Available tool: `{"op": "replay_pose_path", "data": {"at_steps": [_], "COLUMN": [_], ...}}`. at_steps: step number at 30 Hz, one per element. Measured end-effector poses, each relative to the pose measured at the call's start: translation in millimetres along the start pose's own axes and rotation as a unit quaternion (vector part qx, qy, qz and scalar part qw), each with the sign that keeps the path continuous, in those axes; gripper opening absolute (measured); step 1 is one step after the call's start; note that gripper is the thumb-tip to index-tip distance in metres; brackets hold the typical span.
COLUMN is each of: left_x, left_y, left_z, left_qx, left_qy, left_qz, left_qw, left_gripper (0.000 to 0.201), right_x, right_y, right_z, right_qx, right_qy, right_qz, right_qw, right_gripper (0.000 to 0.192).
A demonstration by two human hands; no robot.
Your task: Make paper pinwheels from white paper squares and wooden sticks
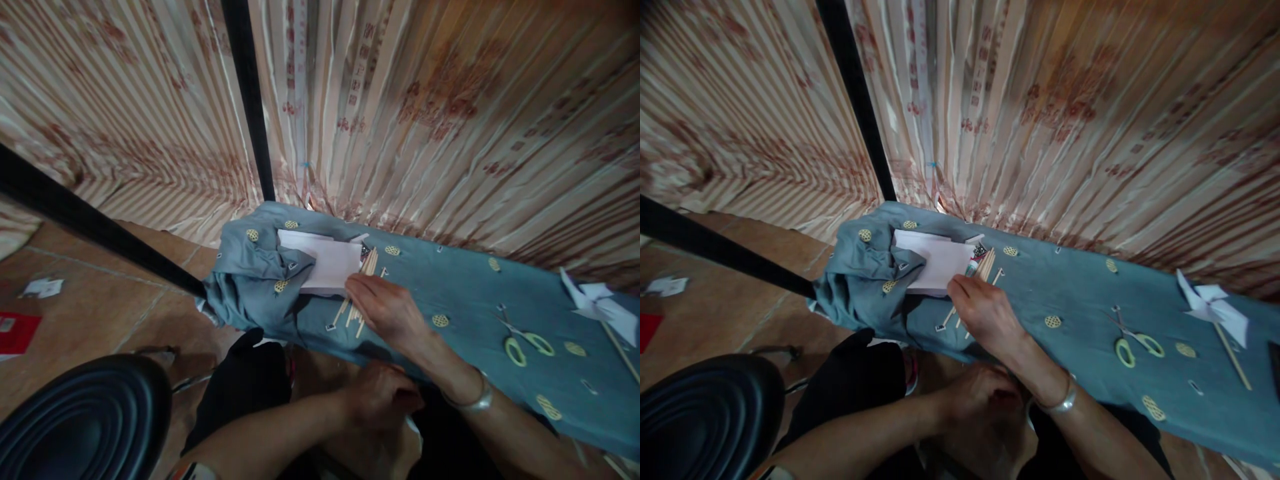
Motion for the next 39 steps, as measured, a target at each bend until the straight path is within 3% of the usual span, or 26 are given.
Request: {"op": "replay_pose_path", "data": {"at_steps": [3, 6, 10, 13, 16, 18, 22, 27, 32, 36, 39], "left_x": [-6, -8, -2, 6, 15, 18, 11, -2, -12, 3, 13], "left_y": [17.0, 33.0, 47.0, 52.9, 45.5, 34.4, 22.4, 31.6, 43.4, 42.4, 23.9], "left_z": [-4, -8, -18, -27, -35, -42, -56, -75, -83, -80, -73], "left_qx": [0.081, 0.132, 0.138, 0.146, 0.109, 0.056, -0.010, 0.020, 0.072, 0.095, 0.043], "left_qy": [0.073, 0.125, 0.097, 0.026, -0.057, -0.092, -0.084, -0.038, 0.016, -0.052, -0.131], "left_qz": [0.052, 0.101, 0.064, -0.051, -0.192, -0.255, -0.303, -0.297, -0.279, -0.327, -0.369], "left_qw": [0.993, 0.978, 0.984, 0.988, 0.974, 0.961, 0.949, 0.954, 0.957, 0.939, 0.919], "left_gripper": [0.016, 0.021, 0.019, 0.017, 0.044, 0.055, 0.034, 0.029, 0.043, 0.048, 0.038], "right_x": [28, 56, 68, 60, 43, 37, 51, 103, 158, 179, 182], "right_y": [29, 54, 71, 59, 39, 29, 27, 22, -14, -44, -55], "right_z": [48, 106, 181, 213, 221, 218, 214, 213, 205, 203, 203], "right_qx": [0.099, 0.135, 0.151, 0.114, 0.077, 0.061, 0.063, 0.086, 0.096, 0.100, 0.112], "right_qy": [-0.046, -0.125, -0.205, -0.223, -0.197, -0.194, -0.245, -0.339, -0.416, -0.440, -0.440], "right_qz": [-0.009, 0.030, 0.098, 0.088, 0.047, 0.012, -0.086, -0.218, -0.288, -0.285, -0.263], "right_qw": [0.994, 0.982, 0.962, 0.964, 0.976, 0.979, 0.963, 0.911, 0.857, 0.846, 0.851], "right_gripper": [0.024, 0.022, 0.026, 0.025, 0.027, 0.029, 0.025, 0.022, 0.018, 0.016, 0.017]}}
Point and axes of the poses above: each hand's wrist, its own z-axis away from the middle knuckle, its own y-axis out of the back of the hand, x = y × z, the point moved 6 cm from there along -z, towards the middle knuckle, and after that the axes turned 5 degrees about -y, right-handed, at the moved point
